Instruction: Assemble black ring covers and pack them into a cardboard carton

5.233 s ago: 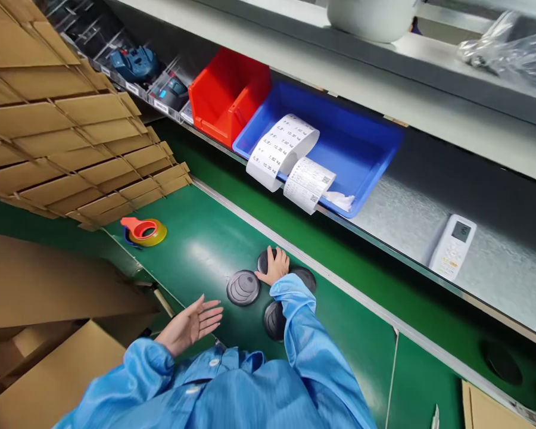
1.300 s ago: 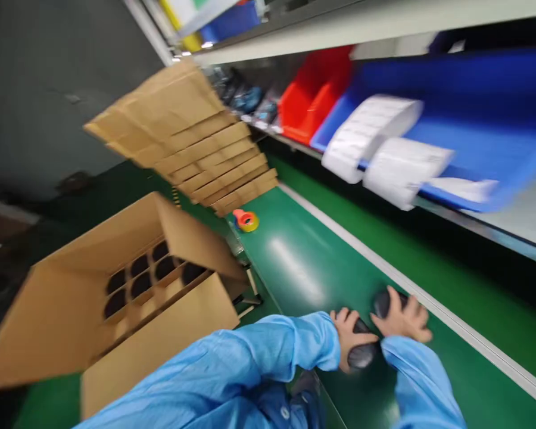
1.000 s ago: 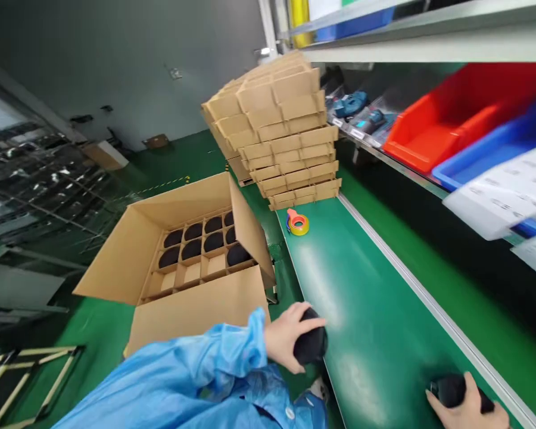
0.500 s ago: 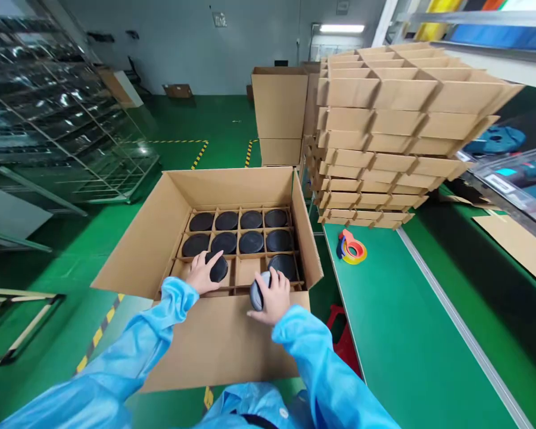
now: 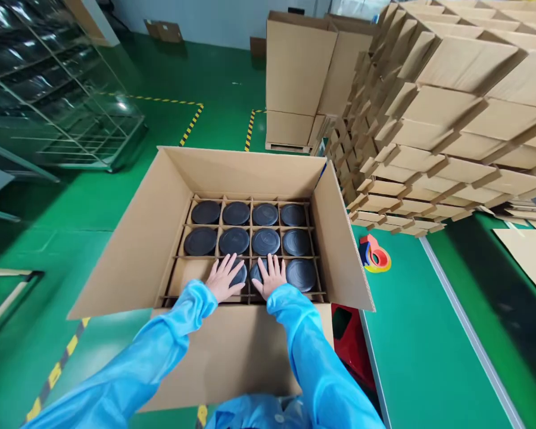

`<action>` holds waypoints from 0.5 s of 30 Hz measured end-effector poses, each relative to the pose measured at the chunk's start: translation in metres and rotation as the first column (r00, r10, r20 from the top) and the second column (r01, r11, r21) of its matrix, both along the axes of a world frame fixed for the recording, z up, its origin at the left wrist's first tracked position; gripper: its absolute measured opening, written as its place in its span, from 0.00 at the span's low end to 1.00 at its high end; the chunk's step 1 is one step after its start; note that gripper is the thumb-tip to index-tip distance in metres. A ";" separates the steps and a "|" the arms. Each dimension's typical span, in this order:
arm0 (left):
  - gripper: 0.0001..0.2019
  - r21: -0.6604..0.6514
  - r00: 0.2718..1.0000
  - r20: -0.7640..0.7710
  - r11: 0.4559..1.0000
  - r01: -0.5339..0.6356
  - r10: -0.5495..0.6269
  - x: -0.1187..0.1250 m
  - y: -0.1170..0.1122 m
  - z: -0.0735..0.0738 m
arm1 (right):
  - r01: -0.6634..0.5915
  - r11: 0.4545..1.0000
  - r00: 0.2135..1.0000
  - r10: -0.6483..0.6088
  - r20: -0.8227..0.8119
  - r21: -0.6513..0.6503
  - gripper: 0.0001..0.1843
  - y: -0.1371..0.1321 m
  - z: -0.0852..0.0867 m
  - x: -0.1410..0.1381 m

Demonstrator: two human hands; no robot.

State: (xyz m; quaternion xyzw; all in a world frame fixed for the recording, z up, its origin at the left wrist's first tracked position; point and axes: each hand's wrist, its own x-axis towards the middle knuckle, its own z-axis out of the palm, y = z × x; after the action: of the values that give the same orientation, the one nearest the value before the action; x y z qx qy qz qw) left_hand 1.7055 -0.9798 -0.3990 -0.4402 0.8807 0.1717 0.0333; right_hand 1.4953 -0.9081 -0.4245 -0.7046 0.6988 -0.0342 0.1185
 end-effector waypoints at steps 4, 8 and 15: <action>0.34 -0.100 1.000 0.014 0.995 0.010 -0.008 -0.002 0.008 -0.010 | 0.019 0.999 1.000 -0.018 0.011 -0.032 0.40 0.003 -0.007 0.001; 0.33 -0.194 1.000 0.031 0.981 0.009 -0.003 -0.005 0.014 -0.016 | 0.101 0.994 0.994 -0.099 0.041 -0.041 0.39 0.007 -0.012 0.003; 0.35 -0.239 0.999 0.036 0.971 -0.004 0.013 -0.012 0.015 -0.036 | 0.136 0.990 0.983 -0.137 0.124 0.024 0.38 0.001 -0.007 0.000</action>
State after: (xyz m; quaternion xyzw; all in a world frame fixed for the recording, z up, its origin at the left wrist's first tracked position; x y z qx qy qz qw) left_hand 1.6938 -0.9643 -0.4355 -0.4481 0.8922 0.0564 -0.0045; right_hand 1.4956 -0.9070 -0.4317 -0.6506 0.7369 -0.0811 0.1648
